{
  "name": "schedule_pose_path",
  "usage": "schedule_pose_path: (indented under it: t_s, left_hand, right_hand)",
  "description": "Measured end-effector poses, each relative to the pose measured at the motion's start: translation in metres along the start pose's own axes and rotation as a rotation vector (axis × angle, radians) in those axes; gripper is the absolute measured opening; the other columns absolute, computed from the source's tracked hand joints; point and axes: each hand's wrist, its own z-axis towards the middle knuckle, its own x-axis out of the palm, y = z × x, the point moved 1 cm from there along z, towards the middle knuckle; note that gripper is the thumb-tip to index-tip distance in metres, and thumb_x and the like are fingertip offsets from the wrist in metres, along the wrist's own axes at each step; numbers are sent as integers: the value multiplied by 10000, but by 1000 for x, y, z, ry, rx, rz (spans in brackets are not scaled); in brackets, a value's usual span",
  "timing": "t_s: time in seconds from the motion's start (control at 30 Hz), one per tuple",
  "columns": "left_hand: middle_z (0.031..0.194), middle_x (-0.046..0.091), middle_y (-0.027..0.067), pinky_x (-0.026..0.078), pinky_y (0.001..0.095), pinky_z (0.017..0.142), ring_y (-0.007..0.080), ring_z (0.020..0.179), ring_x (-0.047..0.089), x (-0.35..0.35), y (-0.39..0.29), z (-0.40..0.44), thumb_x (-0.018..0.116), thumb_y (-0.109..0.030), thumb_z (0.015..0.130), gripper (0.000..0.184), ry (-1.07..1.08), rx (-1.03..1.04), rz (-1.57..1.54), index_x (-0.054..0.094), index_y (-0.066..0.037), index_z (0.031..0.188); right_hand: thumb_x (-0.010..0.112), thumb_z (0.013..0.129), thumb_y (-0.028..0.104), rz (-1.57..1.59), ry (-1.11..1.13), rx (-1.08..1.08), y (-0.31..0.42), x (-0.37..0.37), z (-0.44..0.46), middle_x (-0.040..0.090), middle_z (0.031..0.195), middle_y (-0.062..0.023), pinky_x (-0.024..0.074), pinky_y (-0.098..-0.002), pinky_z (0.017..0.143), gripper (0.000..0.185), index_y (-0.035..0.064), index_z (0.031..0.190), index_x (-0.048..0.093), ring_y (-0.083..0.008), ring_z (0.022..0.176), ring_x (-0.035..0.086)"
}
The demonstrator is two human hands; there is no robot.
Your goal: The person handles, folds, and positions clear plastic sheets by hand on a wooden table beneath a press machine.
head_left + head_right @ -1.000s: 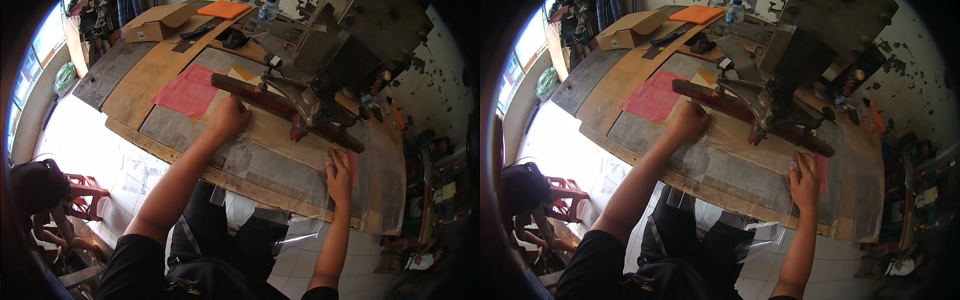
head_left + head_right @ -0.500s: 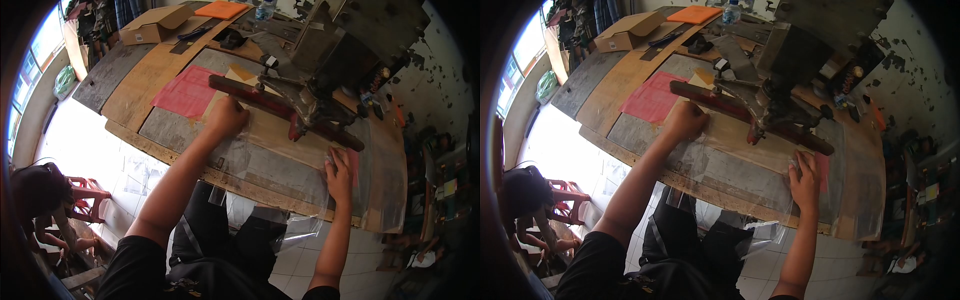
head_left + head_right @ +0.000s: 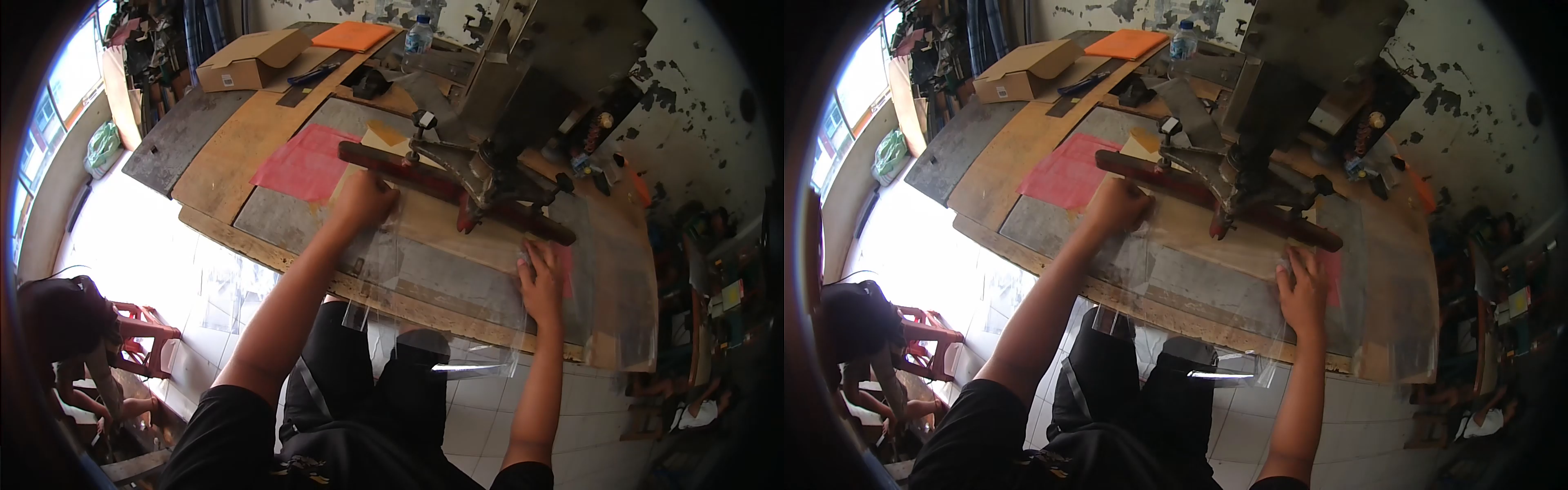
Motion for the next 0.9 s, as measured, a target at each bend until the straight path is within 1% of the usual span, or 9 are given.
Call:
schedule_pose_path:
  t_s: [0.13, 0.23, 0.3, 0.43, 0.5, 0.53, 0.63, 0.73, 0.9]
  left_hand:
    - [778, 755, 182, 604, 445, 767, 353, 777, 764, -7, -1, -17, 780, -237, 818, 286, 32, 5, 43, 741, 28, 920]
    - [832, 773, 158, 608, 422, 781, 328, 809, 775, -14, 13, -46, 754, -166, 880, 260, 52, 21, -199, 721, 33, 1044]
    - [1002, 767, 123, 586, 340, 783, 203, 877, 756, -26, 21, -71, 725, -136, 962, 246, 7, 265, -331, 699, 9, 1159]
    - [1149, 745, 124, 572, 369, 884, 245, 1019, 744, -55, 13, -124, 691, -122, 980, 208, -16, 332, -137, 715, -7, 1153]
    - [1173, 731, 126, 542, 425, 942, 324, 1082, 705, -57, 13, -139, 675, -118, 959, 175, -230, 399, 49, 731, -39, 1104]
    - [1174, 726, 101, 478, 454, 1032, 332, 1136, 661, -55, 13, -144, 675, -126, 948, 170, -273, 390, 88, 736, -57, 1092]
    - [1182, 732, 103, 452, 459, 1073, 329, 1166, 657, -53, 13, -147, 680, -127, 946, 165, -374, 495, 259, 749, -45, 1072]
    - [1191, 729, 96, 404, 477, 1121, 324, 1194, 637, -50, 11, -147, 684, -133, 935, 157, -390, 467, 253, 748, -55, 1056]
    - [1170, 721, 81, 403, 483, 1122, 296, 1163, 646, -49, 12, -147, 690, -120, 910, 145, -389, 498, 289, 732, -70, 1040]
  right_hand:
    - [637, 1023, 293, -46, -14, 10, 3, -4, -8, 646, 1389, -129, 453, -485, 1080, 427, 41, 1366, 672, -388, 1236, 585]
    - [605, 1056, 278, 32, 19, 84, 7, -14, -25, 645, 1413, -139, 441, -467, 1112, 411, 22, 1373, 663, -377, 1285, 571]
    - [592, 1066, 260, 111, -11, 116, 13, -18, -45, 649, 1407, -145, 448, -452, 1114, 398, 16, 1372, 661, -362, 1295, 577]
    - [580, 1076, 215, 200, -115, 223, 35, -24, -69, 685, 1345, -159, 486, -410, 1086, 343, 5, 1326, 689, -328, 1269, 626]
    - [586, 1073, 209, 186, -161, 206, 31, -21, -75, 699, 1310, -158, 494, -411, 1073, 323, 1, 1289, 705, -333, 1233, 645]
    - [592, 1070, 203, 179, -205, 176, 30, -21, -76, 714, 1276, -158, 503, -411, 1060, 304, -3, 1253, 722, -338, 1198, 665]
    - [599, 1063, 188, 204, -258, 215, 35, -22, -76, 731, 1223, -148, 500, -414, 1055, 271, -7, 1187, 740, -334, 1180, 671]
    - [600, 1061, 187, 220, -266, 219, 36, -25, -77, 734, 1198, -144, 503, -414, 1038, 260, -9, 1161, 739, -328, 1168, 673]
    - [611, 1054, 178, 229, -292, 223, 33, -24, -78, 737, 1167, -142, 508, -411, 1022, 241, -10, 1126, 743, -323, 1144, 680]
